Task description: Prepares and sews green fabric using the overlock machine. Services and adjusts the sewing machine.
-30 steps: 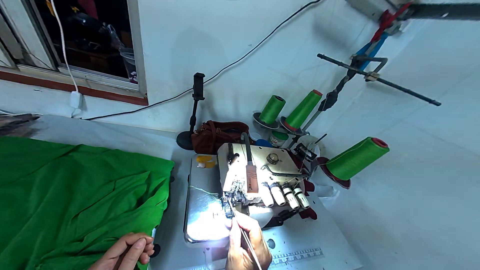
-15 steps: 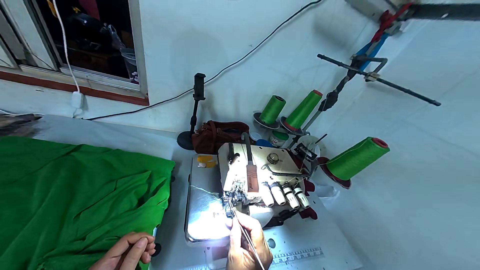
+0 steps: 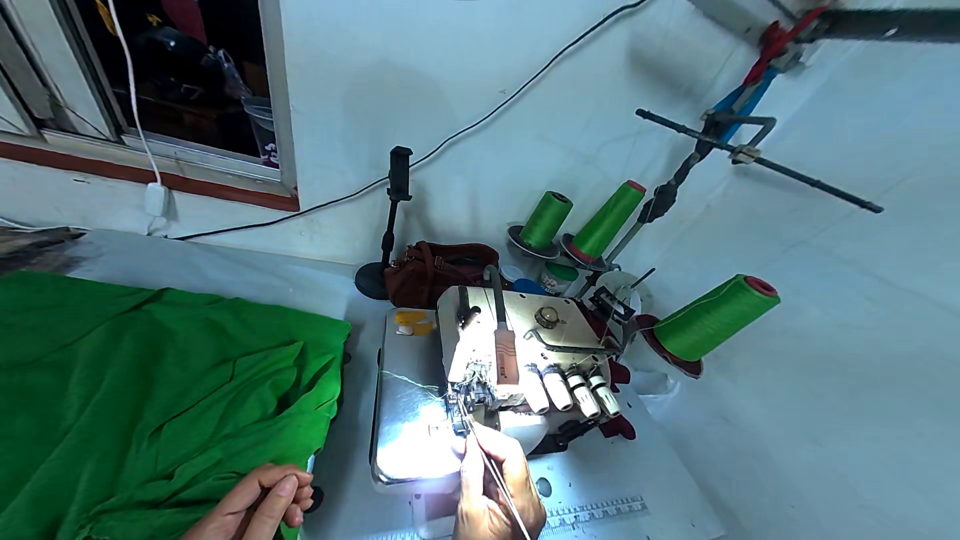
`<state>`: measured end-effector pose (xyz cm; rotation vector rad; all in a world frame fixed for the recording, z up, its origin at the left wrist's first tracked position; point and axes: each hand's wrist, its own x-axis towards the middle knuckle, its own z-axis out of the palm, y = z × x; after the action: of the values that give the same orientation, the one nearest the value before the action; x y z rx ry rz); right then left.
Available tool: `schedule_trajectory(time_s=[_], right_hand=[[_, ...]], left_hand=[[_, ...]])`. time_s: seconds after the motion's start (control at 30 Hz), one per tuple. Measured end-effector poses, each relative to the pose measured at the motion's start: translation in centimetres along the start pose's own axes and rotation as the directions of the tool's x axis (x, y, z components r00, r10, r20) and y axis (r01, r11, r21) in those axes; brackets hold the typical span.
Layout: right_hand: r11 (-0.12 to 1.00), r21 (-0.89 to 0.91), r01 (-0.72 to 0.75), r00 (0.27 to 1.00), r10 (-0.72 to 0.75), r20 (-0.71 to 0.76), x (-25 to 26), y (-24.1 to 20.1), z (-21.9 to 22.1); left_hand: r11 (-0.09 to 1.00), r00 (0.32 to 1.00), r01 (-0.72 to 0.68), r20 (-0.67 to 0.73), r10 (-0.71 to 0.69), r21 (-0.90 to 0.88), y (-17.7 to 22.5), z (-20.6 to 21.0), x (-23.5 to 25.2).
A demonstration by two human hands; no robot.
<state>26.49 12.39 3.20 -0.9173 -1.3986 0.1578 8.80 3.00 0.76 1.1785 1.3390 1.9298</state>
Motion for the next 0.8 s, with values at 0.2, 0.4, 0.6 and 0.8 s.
schedule_trajectory(time_s=[0.2, 0.4, 0.6, 0.8], right_hand=[[1.000, -0.020, 0.004, 1.000, -0.004, 0.013, 0.14, -0.22, -0.13], [1.000, -0.004, 0.022, 1.000, -0.022, 0.018, -0.04, 0.17, -0.18], [0.999, -0.032, 0.033, 0.999, -0.032, 0.041, -0.07, 0.05, -0.37], [1.000, -0.011, 0.010, 1.000, -0.010, 0.007, -0.09, 0.13, -0.04]], left_hand=[[1.000, 1.000, 0.001, -0.002, -0.001, 0.013, 0.00, 0.00, -0.02], [1.000, 1.000, -0.002, 0.002, 0.001, 0.015, 0.13, 0.09, -0.02], [1.000, 1.000, -0.004, 0.005, 0.004, -0.001, 0.08, 0.08, -0.01], [1.000, 1.000, -0.001, 0.003, 0.001, 0.013, -0.01, 0.12, -0.03]])
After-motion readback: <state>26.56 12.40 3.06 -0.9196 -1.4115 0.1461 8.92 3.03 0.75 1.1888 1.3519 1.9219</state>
